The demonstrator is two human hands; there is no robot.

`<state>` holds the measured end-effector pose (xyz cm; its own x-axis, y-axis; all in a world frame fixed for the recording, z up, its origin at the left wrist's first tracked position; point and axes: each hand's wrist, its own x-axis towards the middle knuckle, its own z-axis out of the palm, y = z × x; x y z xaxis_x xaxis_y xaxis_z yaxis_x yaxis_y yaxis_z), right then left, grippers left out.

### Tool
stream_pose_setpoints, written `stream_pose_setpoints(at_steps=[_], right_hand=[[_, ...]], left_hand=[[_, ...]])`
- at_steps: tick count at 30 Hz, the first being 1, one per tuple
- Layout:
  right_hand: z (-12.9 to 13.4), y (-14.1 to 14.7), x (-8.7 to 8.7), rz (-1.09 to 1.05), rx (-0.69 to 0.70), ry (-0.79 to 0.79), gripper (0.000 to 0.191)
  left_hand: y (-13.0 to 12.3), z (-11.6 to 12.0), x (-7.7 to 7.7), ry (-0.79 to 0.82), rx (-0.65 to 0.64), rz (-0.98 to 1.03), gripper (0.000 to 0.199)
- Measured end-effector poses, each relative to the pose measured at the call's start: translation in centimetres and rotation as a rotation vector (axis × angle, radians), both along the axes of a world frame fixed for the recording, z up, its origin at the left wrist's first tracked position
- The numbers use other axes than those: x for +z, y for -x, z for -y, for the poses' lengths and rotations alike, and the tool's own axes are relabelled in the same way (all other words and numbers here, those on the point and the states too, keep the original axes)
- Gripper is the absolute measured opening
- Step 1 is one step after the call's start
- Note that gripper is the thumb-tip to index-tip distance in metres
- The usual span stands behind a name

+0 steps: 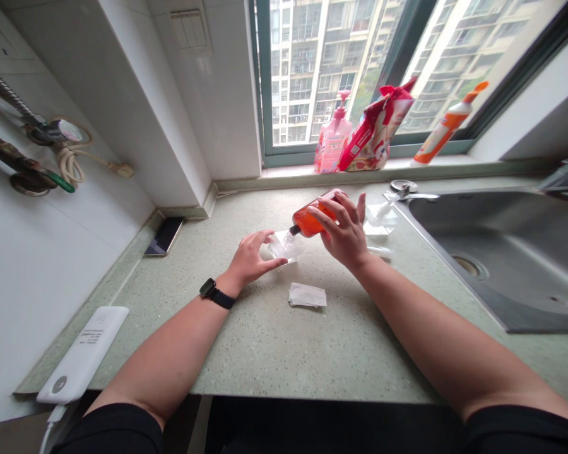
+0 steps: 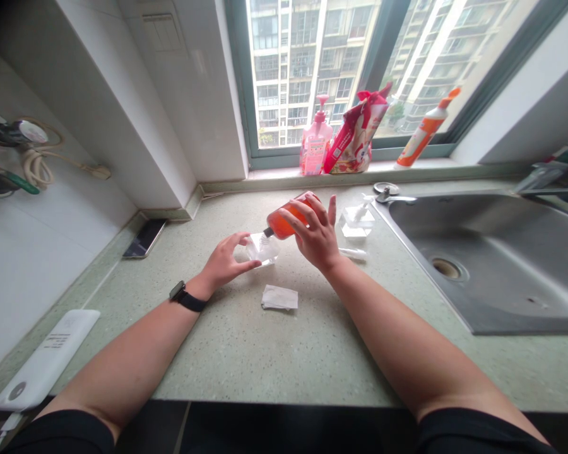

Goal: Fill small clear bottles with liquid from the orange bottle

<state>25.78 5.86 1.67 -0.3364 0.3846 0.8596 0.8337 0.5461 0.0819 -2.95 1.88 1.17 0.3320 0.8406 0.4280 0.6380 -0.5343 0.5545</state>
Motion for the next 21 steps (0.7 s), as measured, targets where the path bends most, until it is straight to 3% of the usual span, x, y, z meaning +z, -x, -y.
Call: stream_pose_setpoints(at_steps=[21], right_hand=[[-0.08, -0.13, -0.18, 0.007, -0.024, 0.041, 0.091]], left_hand=[[0.07, -0.02, -0.05, 0.025, -0.001, 0.014, 0.074]])
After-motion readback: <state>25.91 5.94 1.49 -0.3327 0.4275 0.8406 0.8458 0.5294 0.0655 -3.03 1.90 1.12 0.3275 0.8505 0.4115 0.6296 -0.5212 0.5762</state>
